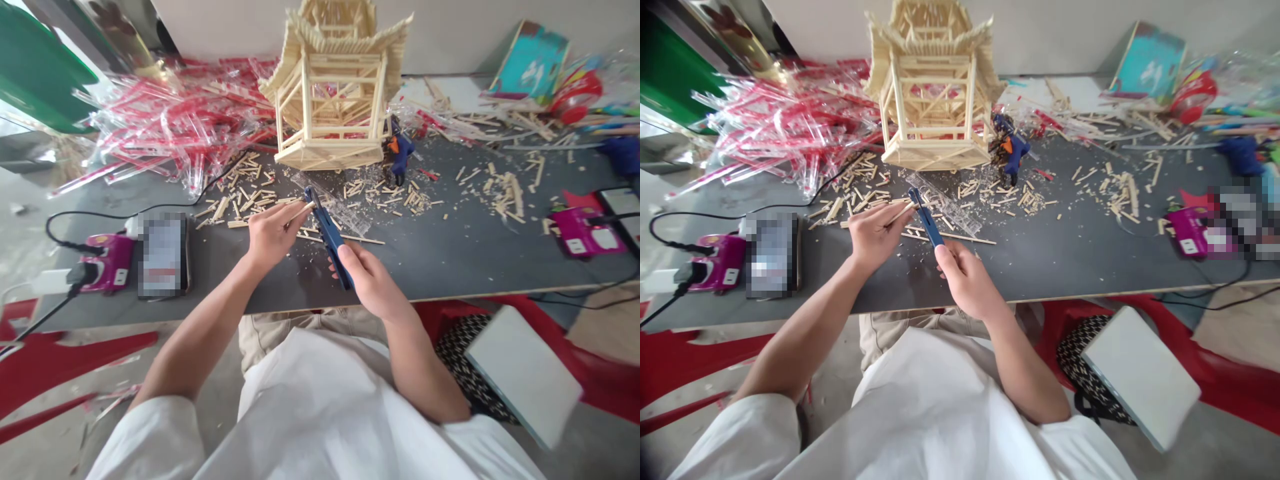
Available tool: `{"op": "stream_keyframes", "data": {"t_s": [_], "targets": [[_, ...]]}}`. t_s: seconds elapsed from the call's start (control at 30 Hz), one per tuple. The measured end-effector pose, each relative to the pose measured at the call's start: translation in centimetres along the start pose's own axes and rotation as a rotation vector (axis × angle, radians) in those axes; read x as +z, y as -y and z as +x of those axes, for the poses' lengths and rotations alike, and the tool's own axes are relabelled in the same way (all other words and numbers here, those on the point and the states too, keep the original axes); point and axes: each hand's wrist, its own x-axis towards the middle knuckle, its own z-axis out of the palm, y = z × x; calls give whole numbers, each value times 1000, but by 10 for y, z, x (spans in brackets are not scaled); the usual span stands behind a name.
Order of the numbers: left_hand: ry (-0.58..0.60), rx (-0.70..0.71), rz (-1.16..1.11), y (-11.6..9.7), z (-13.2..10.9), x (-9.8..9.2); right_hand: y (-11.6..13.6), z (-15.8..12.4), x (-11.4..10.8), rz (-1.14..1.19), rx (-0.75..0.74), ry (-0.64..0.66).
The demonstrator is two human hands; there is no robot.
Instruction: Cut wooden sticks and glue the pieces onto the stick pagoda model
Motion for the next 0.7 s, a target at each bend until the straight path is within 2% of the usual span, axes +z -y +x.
{"op": "stream_keyframes", "data": {"t_s": [0.33,0.7], "targets": [[-46,-35,9,-5,2,1,-10,7,14,13,-96,-56],[-29,-69,19,-7,4,0,-10,10,16,-61,-77,-75]]}}
